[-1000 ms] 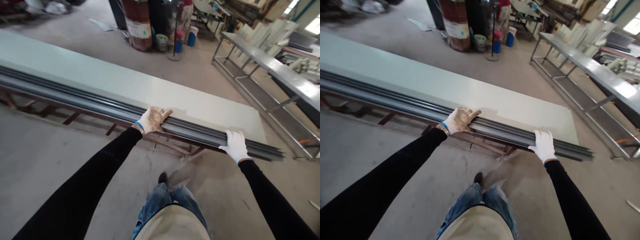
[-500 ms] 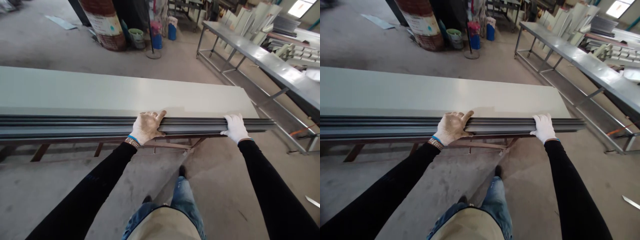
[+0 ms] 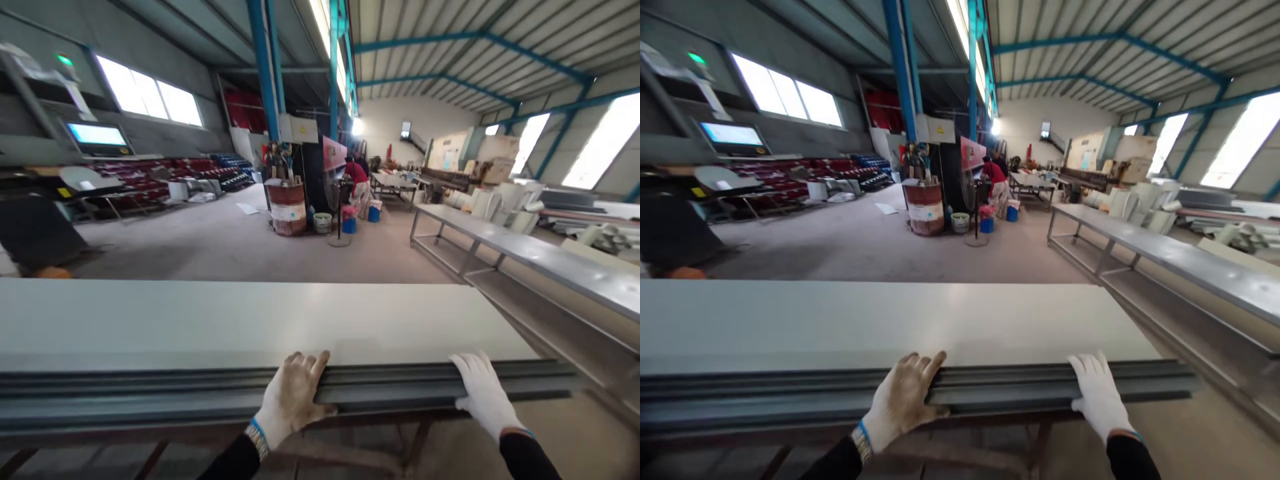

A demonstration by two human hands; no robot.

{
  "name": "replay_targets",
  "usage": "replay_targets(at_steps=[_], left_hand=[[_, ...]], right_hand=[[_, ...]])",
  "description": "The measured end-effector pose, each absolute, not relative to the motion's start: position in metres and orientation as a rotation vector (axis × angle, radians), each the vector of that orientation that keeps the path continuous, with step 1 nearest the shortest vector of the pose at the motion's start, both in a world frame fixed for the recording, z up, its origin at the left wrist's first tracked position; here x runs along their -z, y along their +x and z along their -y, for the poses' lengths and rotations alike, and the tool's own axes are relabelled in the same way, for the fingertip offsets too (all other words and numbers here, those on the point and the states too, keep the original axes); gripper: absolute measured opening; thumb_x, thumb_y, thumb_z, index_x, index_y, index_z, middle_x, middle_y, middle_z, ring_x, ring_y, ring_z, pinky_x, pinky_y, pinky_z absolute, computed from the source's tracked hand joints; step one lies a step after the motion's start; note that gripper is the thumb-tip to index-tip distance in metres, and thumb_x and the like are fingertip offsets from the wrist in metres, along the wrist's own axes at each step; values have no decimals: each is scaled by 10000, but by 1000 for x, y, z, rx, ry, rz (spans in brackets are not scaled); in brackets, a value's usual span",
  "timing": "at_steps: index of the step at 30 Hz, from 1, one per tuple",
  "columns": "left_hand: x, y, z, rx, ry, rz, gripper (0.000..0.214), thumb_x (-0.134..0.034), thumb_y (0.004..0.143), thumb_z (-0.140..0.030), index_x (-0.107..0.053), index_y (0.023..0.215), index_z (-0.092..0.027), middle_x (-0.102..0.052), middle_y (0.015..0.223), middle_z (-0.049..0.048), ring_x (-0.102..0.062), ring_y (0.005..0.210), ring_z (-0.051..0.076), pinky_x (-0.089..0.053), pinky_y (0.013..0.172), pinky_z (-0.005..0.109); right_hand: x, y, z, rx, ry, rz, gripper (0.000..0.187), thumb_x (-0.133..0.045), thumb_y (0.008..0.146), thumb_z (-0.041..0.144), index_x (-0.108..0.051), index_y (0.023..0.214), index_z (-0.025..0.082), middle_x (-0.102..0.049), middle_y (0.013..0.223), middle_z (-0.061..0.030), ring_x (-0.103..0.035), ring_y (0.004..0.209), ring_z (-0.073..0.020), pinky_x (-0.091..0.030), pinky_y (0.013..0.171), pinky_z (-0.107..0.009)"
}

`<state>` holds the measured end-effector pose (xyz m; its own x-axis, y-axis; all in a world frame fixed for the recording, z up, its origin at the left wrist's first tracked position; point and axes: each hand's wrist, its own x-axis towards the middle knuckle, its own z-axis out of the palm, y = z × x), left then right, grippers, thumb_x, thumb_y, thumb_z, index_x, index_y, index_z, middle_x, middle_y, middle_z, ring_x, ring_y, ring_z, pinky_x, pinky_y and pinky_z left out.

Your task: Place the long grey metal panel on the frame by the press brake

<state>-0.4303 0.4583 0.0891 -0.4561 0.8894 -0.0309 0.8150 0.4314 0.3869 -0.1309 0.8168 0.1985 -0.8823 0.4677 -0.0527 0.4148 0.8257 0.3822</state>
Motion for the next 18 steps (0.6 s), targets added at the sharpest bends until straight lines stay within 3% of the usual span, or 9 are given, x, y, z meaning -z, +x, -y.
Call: replay_targets(at_steps=[5,11,18], left_hand=[[-85,-422,-490,-483,1341,-2402,1258,-746,698,-841,-373,1619,-70,-628,1435,286,-556,1358,469,-308,1278,635],[-79,-425,-518,-437,1266,-2398,1236,-738,709,-841,-372,1624,-95,-617,1462,289,-564,1365,458,-291,1293,626],[-54,-452,-520,-514,1125,-2495,1283,-814,623,-815,-414,1605,-93,-661,1373,244,-572,1325,454,-303,1285,650]], right_hand=[[-188,-142,-864,-457,742,-2836,902,-638,542,136,-619,1444,133,-614,1456,-158,-509,1428,-347,-147,1348,-582],[-173,-162,-905,-425,686,-2804,879,-645,562,154,-632,1441,142,-622,1470,-148,-514,1436,-370,-212,1334,-611],[-129,-201,-948,-474,471,-2912,938,-686,522,142,-632,1459,161,-647,1450,-164,-554,1385,-429,-302,1281,-676]])
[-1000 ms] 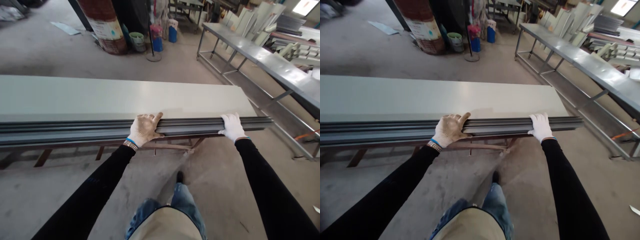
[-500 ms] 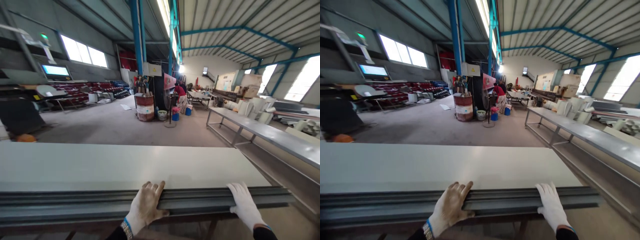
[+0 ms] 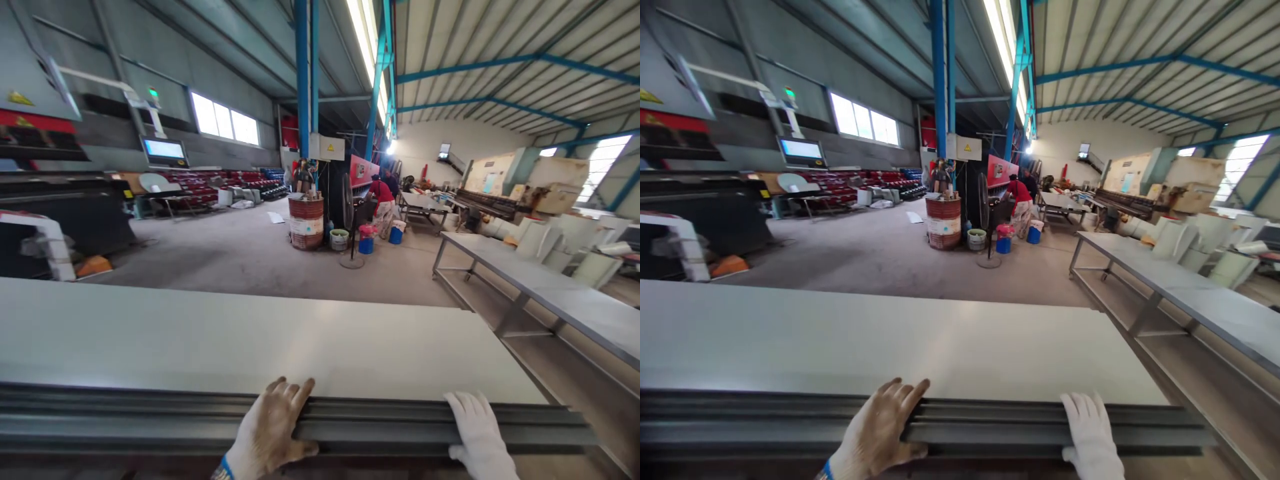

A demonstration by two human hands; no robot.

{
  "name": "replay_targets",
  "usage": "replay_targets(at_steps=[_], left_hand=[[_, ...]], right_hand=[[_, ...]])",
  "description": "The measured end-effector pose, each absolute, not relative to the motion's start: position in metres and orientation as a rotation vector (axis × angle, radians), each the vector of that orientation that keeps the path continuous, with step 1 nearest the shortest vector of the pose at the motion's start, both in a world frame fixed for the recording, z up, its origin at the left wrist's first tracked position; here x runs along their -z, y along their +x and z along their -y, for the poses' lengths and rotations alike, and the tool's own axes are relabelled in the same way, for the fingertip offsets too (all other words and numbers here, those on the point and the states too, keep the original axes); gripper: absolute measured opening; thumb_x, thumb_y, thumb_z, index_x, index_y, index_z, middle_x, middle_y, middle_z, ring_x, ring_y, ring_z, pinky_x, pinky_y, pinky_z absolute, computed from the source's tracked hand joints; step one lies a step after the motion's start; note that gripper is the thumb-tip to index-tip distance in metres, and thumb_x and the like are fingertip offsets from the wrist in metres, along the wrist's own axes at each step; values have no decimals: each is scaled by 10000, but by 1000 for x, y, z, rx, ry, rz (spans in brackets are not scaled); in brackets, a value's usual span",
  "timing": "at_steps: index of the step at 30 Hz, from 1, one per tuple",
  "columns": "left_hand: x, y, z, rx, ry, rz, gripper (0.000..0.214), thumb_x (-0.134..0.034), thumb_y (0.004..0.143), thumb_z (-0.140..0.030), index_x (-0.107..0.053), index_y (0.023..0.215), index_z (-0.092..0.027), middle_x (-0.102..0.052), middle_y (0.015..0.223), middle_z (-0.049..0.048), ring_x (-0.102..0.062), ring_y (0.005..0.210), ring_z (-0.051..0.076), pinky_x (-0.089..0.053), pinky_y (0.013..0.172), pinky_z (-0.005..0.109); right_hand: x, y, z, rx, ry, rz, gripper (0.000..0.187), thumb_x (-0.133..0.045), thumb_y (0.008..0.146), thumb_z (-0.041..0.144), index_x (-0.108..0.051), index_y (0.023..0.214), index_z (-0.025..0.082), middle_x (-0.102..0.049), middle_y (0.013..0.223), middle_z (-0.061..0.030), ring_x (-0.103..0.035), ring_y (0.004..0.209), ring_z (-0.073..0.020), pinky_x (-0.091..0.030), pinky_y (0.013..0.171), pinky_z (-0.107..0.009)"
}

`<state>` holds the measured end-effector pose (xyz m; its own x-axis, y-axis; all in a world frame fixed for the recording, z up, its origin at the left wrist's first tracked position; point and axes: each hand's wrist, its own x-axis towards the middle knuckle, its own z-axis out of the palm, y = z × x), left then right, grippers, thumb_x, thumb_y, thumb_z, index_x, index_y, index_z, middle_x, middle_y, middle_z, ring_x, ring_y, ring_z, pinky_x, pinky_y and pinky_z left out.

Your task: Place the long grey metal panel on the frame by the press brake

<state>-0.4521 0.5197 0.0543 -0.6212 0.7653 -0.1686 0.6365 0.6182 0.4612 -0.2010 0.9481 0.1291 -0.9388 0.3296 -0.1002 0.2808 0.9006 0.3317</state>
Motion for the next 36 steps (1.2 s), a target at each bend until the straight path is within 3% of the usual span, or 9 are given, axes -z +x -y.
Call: replay_targets(at_steps=[6,11,16,22,26,28,31,34,36], left_hand=[[-36,-484,-496,-534,1042,-2575,1137,-845,663,-710,-498,1559,-102,-687,1327,212,-576,1309,442,-330,1262,636],[-27,-503,-476,-486,1019,-2581,1132,-687,753,-838,-491,1556,-66,-661,1387,258,-574,1338,451,-333,1255,642],[-30,-521,-460,-358,965,-2670,1053,-744,758,-756,-526,1538,-84,-677,1398,250,-566,1364,483,-403,1209,628],[-26,-541,-460,-426,899,-2714,995,-686,765,-816,-574,1514,-171,-713,1363,218,-588,1348,481,-442,1168,633],[-27,-556,-469,-365,851,-2687,997,-652,822,-775,-542,1524,-76,-697,1355,263,-579,1342,479,-421,1174,617],[-28,-567,-470,-370,835,-2667,981,-645,841,-754,-540,1516,-49,-693,1340,269,-593,1307,461,-428,1159,599],[-24,-585,-464,-388,762,-2665,895,-695,846,-676,-560,1495,-75,-694,1347,235,-610,1277,416,-444,1136,557],[-12,-601,-455,-452,680,-2729,637,-573,957,-600,-639,1395,-142,-723,1327,169,-632,1275,365,-342,1226,577],[-1,-609,-453,-541,548,-2833,555,-445,1015,-595,-684,1296,-181,-754,1265,134,-667,1231,328,-249,1274,602]], right_hand=[[-100,-261,-930,-384,374,-2892,999,-778,518,75,-591,1496,151,-632,1460,-204,-559,1372,-435,-224,1291,-720],[-106,-310,-900,-313,351,-2786,994,-872,538,82,-593,1490,149,-628,1454,-237,-565,1358,-453,-246,1279,-728],[-130,-342,-889,-216,263,-2754,1001,-903,669,212,-477,1574,166,-572,1511,-217,-505,1404,-423,-184,1308,-699],[-123,-380,-897,-180,193,-2736,1044,-927,690,270,-427,1595,124,-532,1529,-249,-464,1420,-443,-123,1303,-709],[-133,-417,-947,-84,-6,-2710,1071,-927,688,448,-428,1606,213,-558,1536,-155,-500,1407,-366,-299,1281,-559],[-147,-437,-993,-63,-45,-2722,941,-826,777,601,-462,1582,277,-593,1500,-96,-520,1385,-326,-375,1228,-491],[-159,-464,-1066,-144,87,-2787,518,-395,1070,466,-589,1446,167,-690,1292,-151,-604,1252,-334,-419,1125,-520],[-145,-492,-1102,-222,110,-2817,492,-296,1094,404,-715,1024,156,-735,1012,-131,-672,1019,-310,-444,957,-454],[-124,-514,-1102,-276,108,-2873,528,-254,1106,405,-695,925,180,-738,959,-119,-673,980,-306,-400,895,-440]])
